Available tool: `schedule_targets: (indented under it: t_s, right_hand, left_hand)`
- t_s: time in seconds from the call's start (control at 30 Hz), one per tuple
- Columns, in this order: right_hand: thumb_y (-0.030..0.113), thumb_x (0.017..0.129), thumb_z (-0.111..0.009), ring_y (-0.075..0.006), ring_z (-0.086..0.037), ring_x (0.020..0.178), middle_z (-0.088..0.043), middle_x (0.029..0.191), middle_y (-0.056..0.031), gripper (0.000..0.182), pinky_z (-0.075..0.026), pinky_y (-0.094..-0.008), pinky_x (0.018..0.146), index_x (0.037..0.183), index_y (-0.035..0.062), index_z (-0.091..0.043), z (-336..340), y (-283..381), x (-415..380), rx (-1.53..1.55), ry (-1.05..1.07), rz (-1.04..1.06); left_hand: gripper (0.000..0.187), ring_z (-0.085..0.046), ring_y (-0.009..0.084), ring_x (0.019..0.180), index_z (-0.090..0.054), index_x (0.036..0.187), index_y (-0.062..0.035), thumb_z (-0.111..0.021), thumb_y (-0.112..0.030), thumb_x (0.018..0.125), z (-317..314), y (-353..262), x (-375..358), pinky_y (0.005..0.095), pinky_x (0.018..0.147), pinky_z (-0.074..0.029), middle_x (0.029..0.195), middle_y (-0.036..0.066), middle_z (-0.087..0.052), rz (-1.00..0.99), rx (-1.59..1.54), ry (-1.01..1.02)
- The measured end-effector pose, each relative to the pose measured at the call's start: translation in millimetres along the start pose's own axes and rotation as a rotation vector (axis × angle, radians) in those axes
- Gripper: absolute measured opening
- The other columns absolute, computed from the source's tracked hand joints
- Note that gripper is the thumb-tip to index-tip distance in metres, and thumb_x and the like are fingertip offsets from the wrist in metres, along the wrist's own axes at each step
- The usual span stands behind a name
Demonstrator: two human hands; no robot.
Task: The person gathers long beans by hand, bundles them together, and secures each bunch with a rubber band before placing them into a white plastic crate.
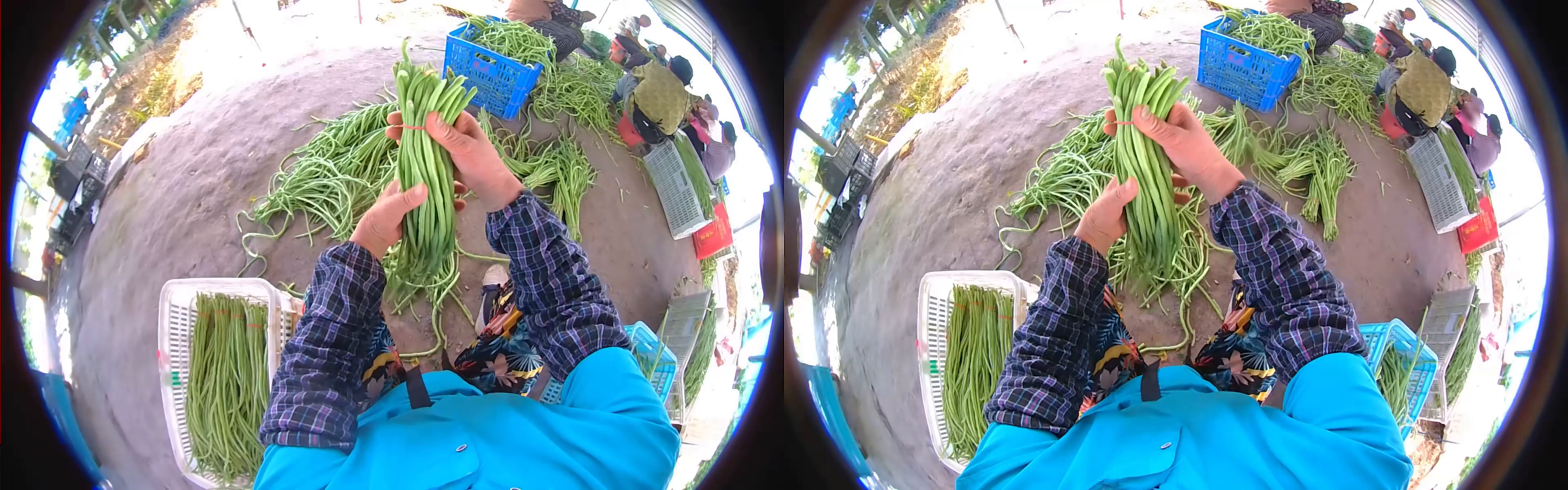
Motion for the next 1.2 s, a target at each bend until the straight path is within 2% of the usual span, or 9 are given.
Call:
schedule_targets:
  t_s: [0.2, 0.4, 0.53, 0.67, 0.73, 0.87, 0.97, 1.03, 1.2]
  right_hand:
    - [0.045, 0.091, -0.053, -0.0117, -0.06, 0.09, -0.062, 0.104, -0.0063, 0.055, -0.05, -0.0261, 0.076, 0.123, 0.0004, -0.051, 38, -13, 8, -0.267, -0.071, -0.13]
    - [0.031, 0.083, -0.068, -0.0067, -0.056, 0.073, -0.062, 0.087, -0.0039, 0.037, -0.045, -0.0223, 0.061, 0.102, -0.0003, -0.059, 27, 21, 3, -0.694, -0.237, 0.117]
    - [0.016, 0.072, -0.072, -0.0202, -0.057, 0.062, -0.059, 0.071, -0.0063, 0.027, -0.046, -0.0321, 0.057, 0.091, 0.0016, -0.059, -13, 28, -4, -1.079, -0.123, 0.23]
    - [0.016, 0.069, -0.071, -0.0266, -0.057, 0.063, -0.057, 0.069, -0.0113, 0.025, -0.047, -0.0353, 0.06, 0.083, 0.0011, -0.058, 2, 18, -2, -1.04, -0.106, 0.197]
    - [0.011, 0.071, -0.07, -0.0183, -0.058, 0.065, -0.057, 0.072, -0.0098, 0.021, -0.047, -0.03, 0.06, 0.084, -0.0013, -0.059, 0, 21, -5, -1.057, -0.114, 0.141]
    - [0.008, 0.069, -0.059, -0.0303, -0.063, 0.066, -0.062, 0.071, -0.0147, 0.016, -0.05, -0.0364, 0.062, 0.082, -0.0013, -0.057, 1, 20, -9, -1.171, -0.205, 0.15]
    - [0.009, 0.071, -0.058, -0.0273, -0.063, 0.065, -0.061, 0.072, -0.0147, 0.02, -0.049, -0.035, 0.062, 0.088, -0.0027, -0.058, 7, 16, -10, -1.126, -0.254, 0.103]
    - [0.004, 0.075, -0.051, -0.0147, -0.055, 0.063, -0.057, 0.074, -0.0074, 0.021, -0.045, -0.0298, 0.06, 0.094, -0.0038, -0.056, 12, 4, -8, -0.823, -0.269, -0.017]
    - [0.005, 0.082, -0.051, -0.013, -0.054, 0.066, -0.057, 0.078, -0.005, 0.026, -0.045, -0.0292, 0.06, 0.106, -0.0032, -0.057, 9, -3, -3, -0.768, -0.261, 0.005]
  left_hand:
    - [0.053, -0.064, 0.0273, 0.09, -0.045, 0.122, -0.0016, -0.063, -0.032, 0.083, 19, -1, -5, 0.0414, 0.077, -0.055, 0.106, 0.02, -0.061, 0.051, -0.025, -0.116]
    - [0.044, -0.064, 0.0227, 0.09, -0.049, 0.119, -0.0026, -0.059, -0.032, 0.088, 29, -15, -3, 0.0366, 0.077, -0.054, 0.106, 0.012, -0.061, -0.097, 0.005, -0.212]
    - [0.036, -0.062, 0.0165, 0.093, -0.049, 0.121, -0.0056, -0.058, -0.021, 0.09, 40, -8, -6, 0.033, 0.079, -0.052, 0.106, 0.005, -0.061, -0.111, -0.009, -0.397]
    - [0.037, -0.061, 0.015, 0.092, -0.05, 0.12, -0.0067, -0.062, -0.018, 0.088, 46, 0, -4, 0.031, 0.077, -0.051, 0.106, 0.003, -0.061, -0.105, -0.006, -0.371]
    - [0.034, -0.061, 0.0147, 0.091, -0.052, 0.119, -0.0064, -0.062, -0.017, 0.088, 40, -6, -4, 0.0303, 0.076, -0.051, 0.104, 0.003, -0.061, -0.156, 0.065, -0.381]
    - [0.041, -0.057, 0.0096, 0.094, -0.048, 0.124, -0.005, -0.063, -0.01, 0.086, 42, -6, 2, 0.0255, 0.079, -0.048, 0.107, 0.001, -0.059, -0.207, 0.22, -0.39]
    - [0.039, -0.057, 0.0085, 0.091, -0.049, 0.122, -0.0045, -0.063, -0.011, 0.087, 35, -8, 3, 0.0243, 0.077, -0.048, 0.106, 0.0, -0.059, -0.212, 0.23, -0.403]
    - [0.037, -0.057, 0.0084, 0.09, -0.05, 0.12, -0.0045, -0.063, -0.011, 0.087, 34, -9, 3, 0.0242, 0.076, -0.048, 0.105, 0.0, -0.059, -0.209, 0.224, -0.408]
    - [0.029, -0.059, 0.008, 0.084, -0.054, 0.113, -0.0057, -0.063, -0.014, 0.087, 45, -8, 3, 0.0246, 0.071, -0.05, 0.097, 0.0, -0.062, -0.185, 0.166, -0.489]
Point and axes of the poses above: each hand's wrist, its own x-axis towards the middle knuckle, its own z-axis out of the back of the hand, y = z × x, the point moved 5 cm from there along x, towards the middle knuckle
